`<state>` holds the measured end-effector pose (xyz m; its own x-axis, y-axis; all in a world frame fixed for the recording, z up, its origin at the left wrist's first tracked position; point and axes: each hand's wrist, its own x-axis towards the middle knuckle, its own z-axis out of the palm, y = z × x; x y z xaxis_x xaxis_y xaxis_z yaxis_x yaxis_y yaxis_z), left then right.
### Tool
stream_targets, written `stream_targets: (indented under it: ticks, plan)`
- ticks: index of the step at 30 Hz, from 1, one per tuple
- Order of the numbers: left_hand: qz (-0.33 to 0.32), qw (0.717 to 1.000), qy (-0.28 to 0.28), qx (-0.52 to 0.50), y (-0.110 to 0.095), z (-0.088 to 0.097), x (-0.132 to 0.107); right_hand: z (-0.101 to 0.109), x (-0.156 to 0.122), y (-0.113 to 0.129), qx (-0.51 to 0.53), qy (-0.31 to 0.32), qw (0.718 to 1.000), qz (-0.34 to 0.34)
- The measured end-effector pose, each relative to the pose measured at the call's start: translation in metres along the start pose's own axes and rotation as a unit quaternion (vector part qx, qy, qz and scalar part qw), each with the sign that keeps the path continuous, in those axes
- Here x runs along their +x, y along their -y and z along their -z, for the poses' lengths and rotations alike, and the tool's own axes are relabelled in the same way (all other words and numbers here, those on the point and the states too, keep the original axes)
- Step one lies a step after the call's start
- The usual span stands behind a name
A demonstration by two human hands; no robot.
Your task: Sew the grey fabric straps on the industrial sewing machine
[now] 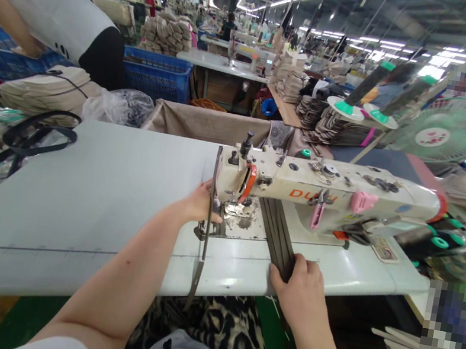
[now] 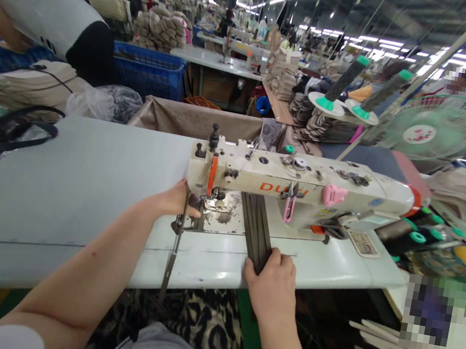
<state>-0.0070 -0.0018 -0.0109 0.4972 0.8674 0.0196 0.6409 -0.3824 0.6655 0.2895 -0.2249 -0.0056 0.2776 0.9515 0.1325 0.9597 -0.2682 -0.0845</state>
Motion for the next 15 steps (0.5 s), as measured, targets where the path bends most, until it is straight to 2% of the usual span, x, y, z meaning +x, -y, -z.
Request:
stream_targets:
  ticks: [6, 10, 13, 15]
  plan:
    - [-0.013, 1.000, -0.005, 0.007, 0.000, -0.002, 0.001, -0.008, -0.031, -0.002, 0.001, -0.024, 0.997, 0.070]
    - [-0.016, 1.000, 0.004, 0.015, 0.001, 0.001, 0.002, -0.009, -0.039, 0.001, 0.006, 0.002, 0.996, 0.091]
    - [-0.034, 0.999, 0.009, 0.005, 0.004, 0.005, 0.004, -0.004, -0.037, 0.013, -0.001, 0.023, 0.997, 0.069]
    - [-0.021, 0.999, -0.019, -0.023, 0.006, 0.008, 0.005, -0.001, -0.033, 0.022, 0.008, 0.049, 0.998, 0.023]
